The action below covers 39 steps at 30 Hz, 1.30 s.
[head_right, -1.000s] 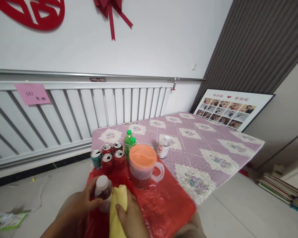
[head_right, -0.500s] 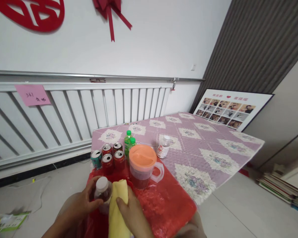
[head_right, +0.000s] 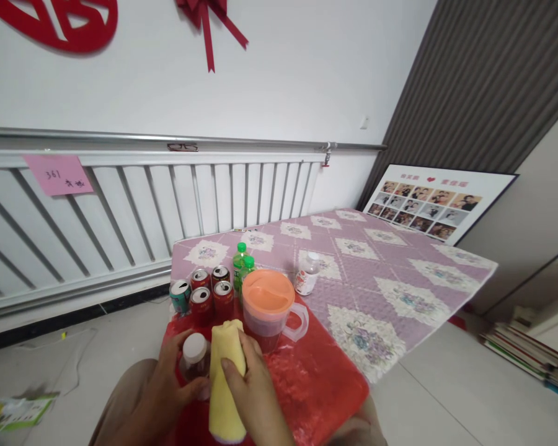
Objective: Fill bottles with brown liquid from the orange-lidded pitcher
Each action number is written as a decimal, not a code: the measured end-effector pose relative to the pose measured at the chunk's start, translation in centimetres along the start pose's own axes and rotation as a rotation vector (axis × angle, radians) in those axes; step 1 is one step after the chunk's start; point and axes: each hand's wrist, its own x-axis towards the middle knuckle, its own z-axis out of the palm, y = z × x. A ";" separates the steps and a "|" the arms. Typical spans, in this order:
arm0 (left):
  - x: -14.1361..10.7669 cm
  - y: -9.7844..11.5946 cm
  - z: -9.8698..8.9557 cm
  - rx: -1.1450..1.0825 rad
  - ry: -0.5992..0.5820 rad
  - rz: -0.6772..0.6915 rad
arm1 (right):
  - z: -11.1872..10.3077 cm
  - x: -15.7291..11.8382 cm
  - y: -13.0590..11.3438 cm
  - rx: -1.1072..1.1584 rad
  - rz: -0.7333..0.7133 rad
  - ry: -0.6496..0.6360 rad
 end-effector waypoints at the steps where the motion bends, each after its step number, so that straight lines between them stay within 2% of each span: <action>1: -0.1 -0.1 0.2 0.029 0.024 0.016 | 0.1 -0.1 0.5 -0.034 0.011 -0.010; 4: -0.1 -0.2 0.2 0.061 0.019 0.044 | 0.4 -0.4 2.2 -0.106 0.058 -0.061; 7: 0.3 0.6 -0.9 0.054 -0.113 0.037 | 0.1 -0.6 3.0 -0.120 0.084 -0.108; 10: 1.0 1.8 -2.1 0.052 -0.318 0.040 | -0.6 -0.4 2.0 -0.089 0.058 -0.099; 13: 1.4 2.3 -2.5 0.039 -0.406 0.057 | -1.3 0.0 0.0 -0.052 -0.005 -0.070; 15: 1.2 2.0 -2.0 0.029 -0.361 0.045 | -1.5 0.2 -1.0 -0.060 -0.030 -0.079; 17: 0.9 1.5 -1.4 0.023 -0.262 0.027 | -1.5 0.2 -1.4 -0.098 -0.036 -0.104; 19: 0.6 1.0 -0.8 0.029 -0.175 0.001 | -1.4 0.1 -1.1 -0.149 -0.025 -0.142; 21: 0.6 0.9 -0.8 0.050 -0.148 -0.018 | -1.2 0.0 -0.2 -0.208 0.003 -0.187; 23: 0.9 0.8 -1.2 0.054 -0.181 -0.010 | -1.1 -0.2 0.9 -0.256 0.031 -0.229; 26: 1.7 0.8 -2.4 0.004 -0.303 0.037 | -1.1 -0.3 1.9 -0.288 0.045 -0.242; 30: 1.9 0.7 -2.9 -0.046 -0.400 0.063 | -1.4 -0.1 1.1 -0.313 0.029 -0.170; 32: 1.4 0.6 -2.3 -0.025 -0.350 0.079 | -1.6 0.1 0.1 -0.308 -0.023 -0.134; 35: 0.5 0.5 -0.8 0.048 -0.175 0.109 | -1.5 0.3 -1.3 -0.302 -0.113 -0.100; 39: 0.1 0.2 0.4 0.092 -0.010 0.121 | -1.2 0.4 -1.8 -0.326 -0.165 -0.144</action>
